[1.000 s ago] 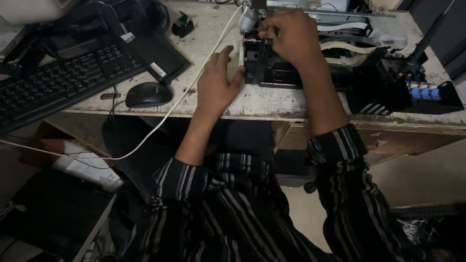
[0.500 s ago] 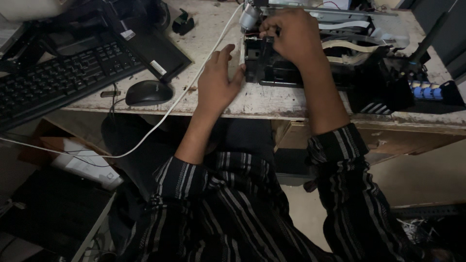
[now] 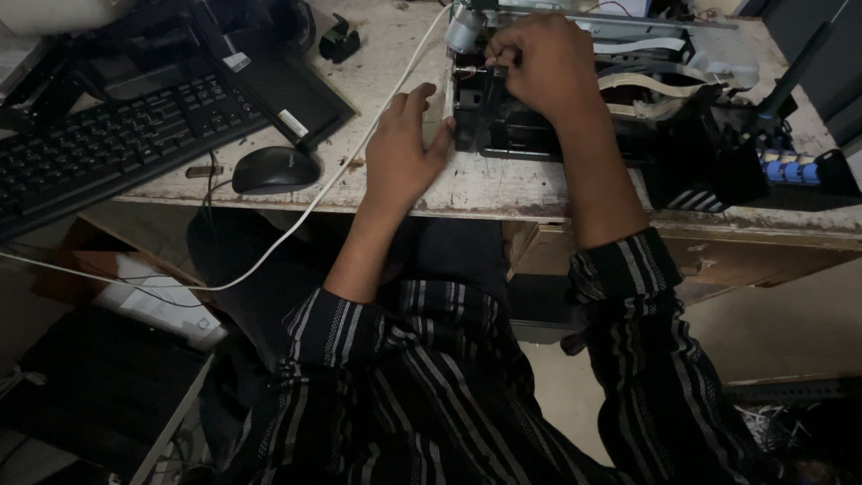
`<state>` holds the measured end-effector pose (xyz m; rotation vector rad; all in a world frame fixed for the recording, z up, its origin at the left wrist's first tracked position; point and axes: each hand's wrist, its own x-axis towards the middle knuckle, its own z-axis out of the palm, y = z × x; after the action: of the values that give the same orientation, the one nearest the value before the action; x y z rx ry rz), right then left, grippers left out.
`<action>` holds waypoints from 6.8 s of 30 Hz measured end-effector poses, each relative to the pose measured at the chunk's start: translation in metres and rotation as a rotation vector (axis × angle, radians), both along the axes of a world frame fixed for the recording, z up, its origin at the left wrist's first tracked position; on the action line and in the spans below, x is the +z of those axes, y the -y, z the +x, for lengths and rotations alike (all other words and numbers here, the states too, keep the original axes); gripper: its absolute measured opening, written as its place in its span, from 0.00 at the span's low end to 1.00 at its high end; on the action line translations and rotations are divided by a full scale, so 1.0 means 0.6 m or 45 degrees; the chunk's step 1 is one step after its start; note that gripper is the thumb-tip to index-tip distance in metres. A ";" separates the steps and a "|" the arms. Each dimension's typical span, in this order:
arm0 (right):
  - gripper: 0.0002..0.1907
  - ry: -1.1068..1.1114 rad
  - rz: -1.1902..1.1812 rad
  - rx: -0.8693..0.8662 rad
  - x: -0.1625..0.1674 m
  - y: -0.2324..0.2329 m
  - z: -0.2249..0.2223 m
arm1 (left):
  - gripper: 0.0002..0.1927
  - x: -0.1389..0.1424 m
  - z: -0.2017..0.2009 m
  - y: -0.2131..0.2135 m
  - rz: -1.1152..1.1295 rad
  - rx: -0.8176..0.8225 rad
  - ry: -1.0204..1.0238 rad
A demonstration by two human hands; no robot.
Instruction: The person works on a disassembled electronic device on a cluttered desk, manipulating internal components and wires with both hands. They repeatedly adjust and connect wires within the device's chassis, occasionally repositioning parts to access different areas.
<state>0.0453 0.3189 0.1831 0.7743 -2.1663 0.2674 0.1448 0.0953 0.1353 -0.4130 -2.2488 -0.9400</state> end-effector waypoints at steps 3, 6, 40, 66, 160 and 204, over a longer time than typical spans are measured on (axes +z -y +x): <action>0.11 0.084 -0.060 0.064 0.000 -0.001 -0.001 | 0.26 0.000 -0.001 0.001 -0.011 -0.001 0.017; 0.05 -0.035 -0.059 0.140 0.004 0.000 0.000 | 0.25 0.000 -0.001 0.000 -0.012 0.005 0.000; 0.14 0.199 -0.041 0.144 0.004 0.014 0.041 | 0.24 -0.003 0.032 0.007 0.010 0.010 0.044; 0.14 0.372 -0.019 0.329 0.006 0.026 0.051 | 0.24 -0.005 0.032 0.012 -0.003 0.007 0.013; 0.18 0.342 -0.196 0.332 -0.025 0.037 -0.075 | 0.21 -0.008 0.006 0.009 0.004 0.034 -0.004; 0.15 0.319 -0.101 0.203 -0.037 0.038 -0.084 | 0.22 -0.019 -0.004 0.014 -0.016 0.032 -0.091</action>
<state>-0.0050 0.2959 0.1611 0.9101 -2.3128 0.5553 0.1425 0.0868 0.1242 -0.4169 -2.1912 -0.8847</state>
